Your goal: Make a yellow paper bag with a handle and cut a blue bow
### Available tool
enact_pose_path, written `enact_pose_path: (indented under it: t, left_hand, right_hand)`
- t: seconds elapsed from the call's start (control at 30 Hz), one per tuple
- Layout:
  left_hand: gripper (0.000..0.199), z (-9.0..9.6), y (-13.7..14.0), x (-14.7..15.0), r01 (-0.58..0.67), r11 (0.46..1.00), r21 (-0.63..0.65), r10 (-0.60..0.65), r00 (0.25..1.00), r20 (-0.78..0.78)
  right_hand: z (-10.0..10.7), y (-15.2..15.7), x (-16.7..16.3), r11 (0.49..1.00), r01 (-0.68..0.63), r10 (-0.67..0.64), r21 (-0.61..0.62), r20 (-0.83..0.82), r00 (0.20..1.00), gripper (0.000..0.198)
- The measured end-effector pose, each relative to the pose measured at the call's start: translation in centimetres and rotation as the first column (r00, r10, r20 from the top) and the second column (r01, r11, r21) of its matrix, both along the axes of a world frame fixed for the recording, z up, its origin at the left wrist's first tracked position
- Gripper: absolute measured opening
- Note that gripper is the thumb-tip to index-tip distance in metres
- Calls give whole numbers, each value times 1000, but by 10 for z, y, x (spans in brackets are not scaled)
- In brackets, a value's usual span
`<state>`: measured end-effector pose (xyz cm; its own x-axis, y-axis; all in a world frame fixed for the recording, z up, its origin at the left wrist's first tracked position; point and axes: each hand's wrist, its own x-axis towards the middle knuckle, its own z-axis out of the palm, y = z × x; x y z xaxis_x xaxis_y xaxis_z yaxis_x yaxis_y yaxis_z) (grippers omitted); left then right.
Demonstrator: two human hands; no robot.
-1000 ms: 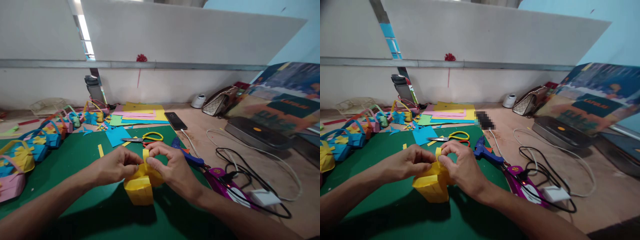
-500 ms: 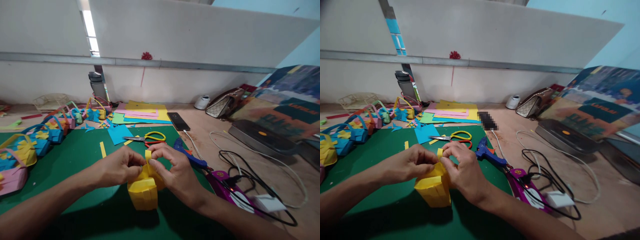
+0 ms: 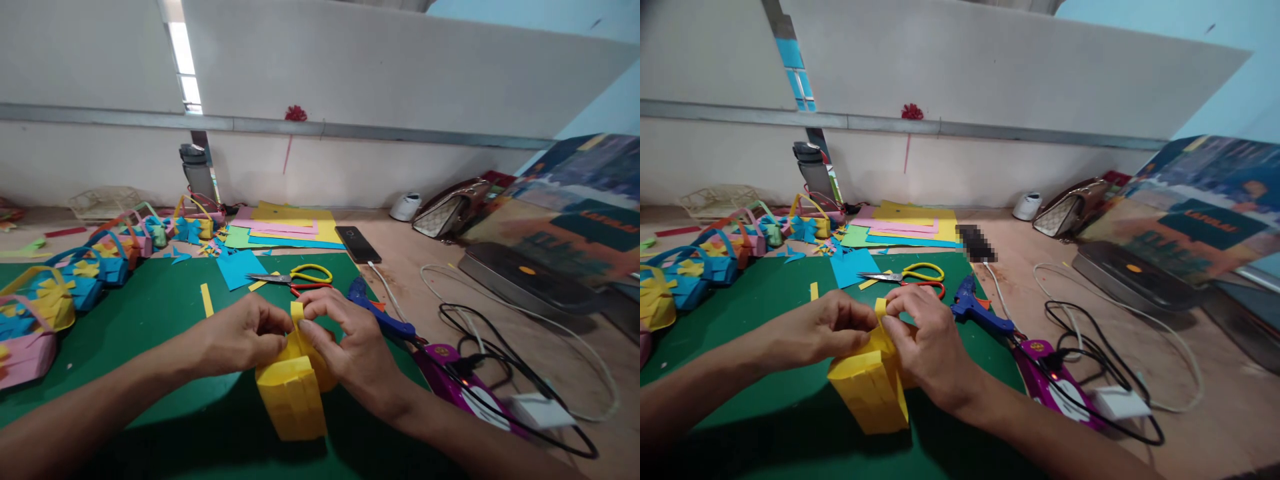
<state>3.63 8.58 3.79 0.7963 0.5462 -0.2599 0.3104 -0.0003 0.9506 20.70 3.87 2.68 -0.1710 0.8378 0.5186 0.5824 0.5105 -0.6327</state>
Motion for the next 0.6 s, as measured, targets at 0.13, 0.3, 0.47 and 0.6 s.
enact_pose_path:
  t: [0.13,0.3,0.47,0.6]
  left_hand:
    - [13,-5,0,0,-31,999,-10,31,999,8]
    - [13,-10,-3,1,-98,995,10,98,995,19]
    - [16,-9,-8,7,-191,980,62,191,982,2]
    - [17,-7,-13,11,-242,967,75,244,969,-22]
  right_hand:
    - [-2,0,0,1000,0,-1,30,6,1000,15]
    - [-3,-1,0,999,-16,15,47,21,1000,16]
    - [-5,0,-2,997,-38,35,68,52,998,19]
    - [-3,0,-2,998,-29,27,53,43,999,18]
